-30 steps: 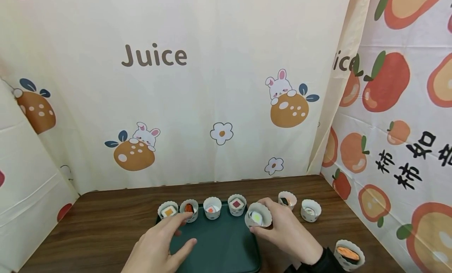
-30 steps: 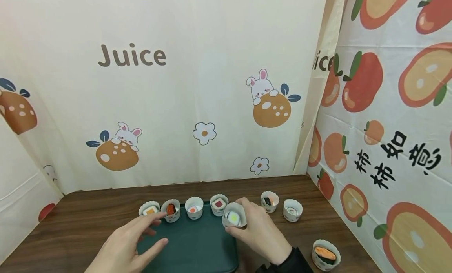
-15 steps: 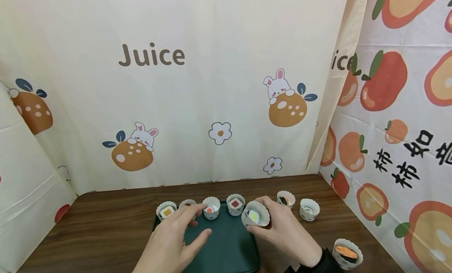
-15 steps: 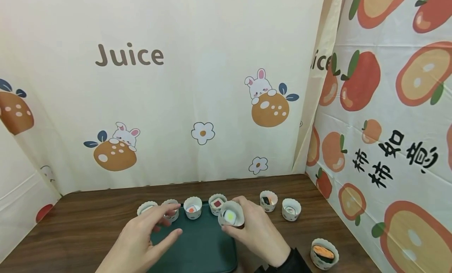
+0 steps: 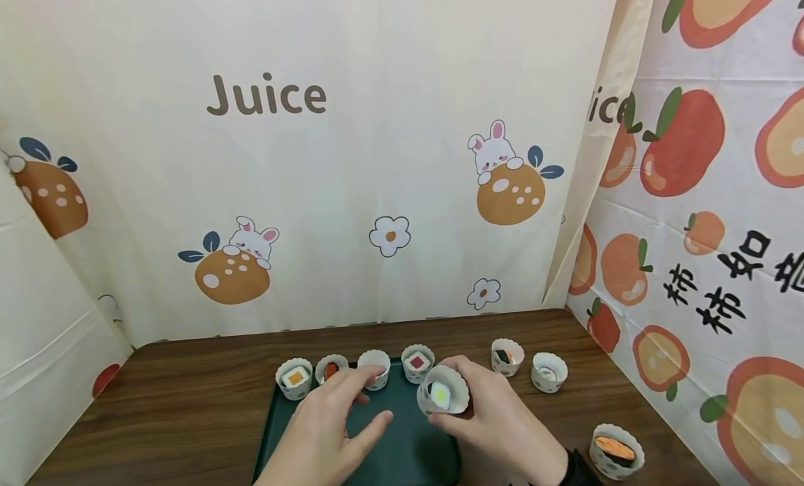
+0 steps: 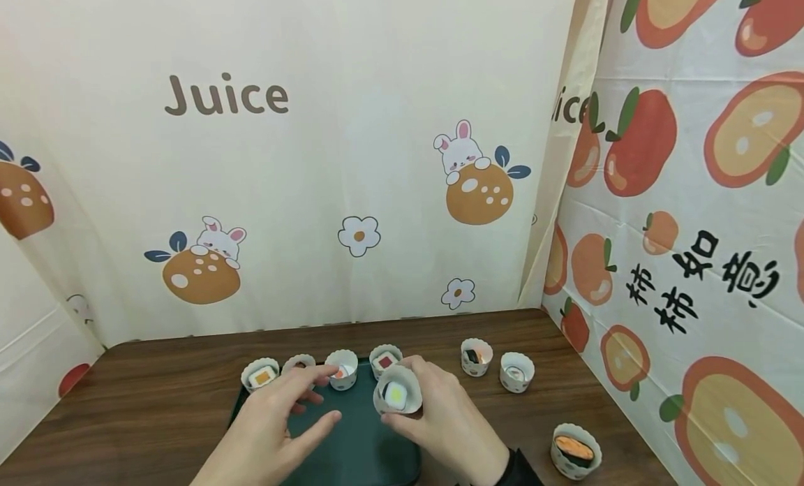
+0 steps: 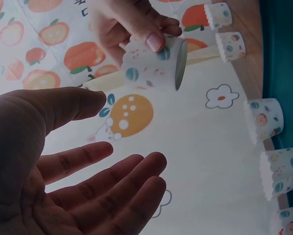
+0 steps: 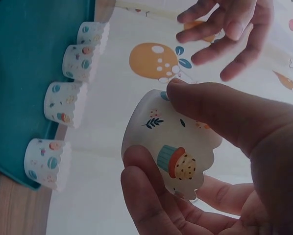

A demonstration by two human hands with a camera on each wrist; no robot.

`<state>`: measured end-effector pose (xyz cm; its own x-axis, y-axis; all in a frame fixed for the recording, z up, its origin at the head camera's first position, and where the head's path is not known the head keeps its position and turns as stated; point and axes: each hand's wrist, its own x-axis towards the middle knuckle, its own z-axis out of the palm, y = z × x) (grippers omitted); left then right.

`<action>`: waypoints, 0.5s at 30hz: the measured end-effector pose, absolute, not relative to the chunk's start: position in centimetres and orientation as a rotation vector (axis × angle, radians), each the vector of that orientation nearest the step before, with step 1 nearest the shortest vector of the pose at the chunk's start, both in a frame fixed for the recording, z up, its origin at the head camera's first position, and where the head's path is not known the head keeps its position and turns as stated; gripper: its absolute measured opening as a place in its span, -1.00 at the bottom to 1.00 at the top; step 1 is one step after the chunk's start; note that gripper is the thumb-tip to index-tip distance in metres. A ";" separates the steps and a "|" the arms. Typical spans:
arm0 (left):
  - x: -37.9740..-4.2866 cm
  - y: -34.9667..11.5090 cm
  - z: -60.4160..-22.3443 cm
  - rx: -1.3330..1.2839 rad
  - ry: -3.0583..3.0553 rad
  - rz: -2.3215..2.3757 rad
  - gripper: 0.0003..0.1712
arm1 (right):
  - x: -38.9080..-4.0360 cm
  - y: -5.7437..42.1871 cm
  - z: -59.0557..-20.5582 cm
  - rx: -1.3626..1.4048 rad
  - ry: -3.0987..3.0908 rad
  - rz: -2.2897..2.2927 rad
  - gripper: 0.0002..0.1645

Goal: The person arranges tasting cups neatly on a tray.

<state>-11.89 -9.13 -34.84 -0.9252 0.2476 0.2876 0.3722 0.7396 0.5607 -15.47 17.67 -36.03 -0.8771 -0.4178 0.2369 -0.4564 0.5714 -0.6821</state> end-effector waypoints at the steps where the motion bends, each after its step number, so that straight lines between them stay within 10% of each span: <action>1: -11.9 -9.1 -35.0 -0.520 -2.734 -0.955 -0.42 | -15.4 17.6 -36.1 0.777 -2.737 1.216 -0.36; 15: -12.2 -8.6 -35.9 -0.702 -2.712 -1.078 -0.43 | -14.7 16.3 -36.4 0.858 -2.761 1.326 -0.40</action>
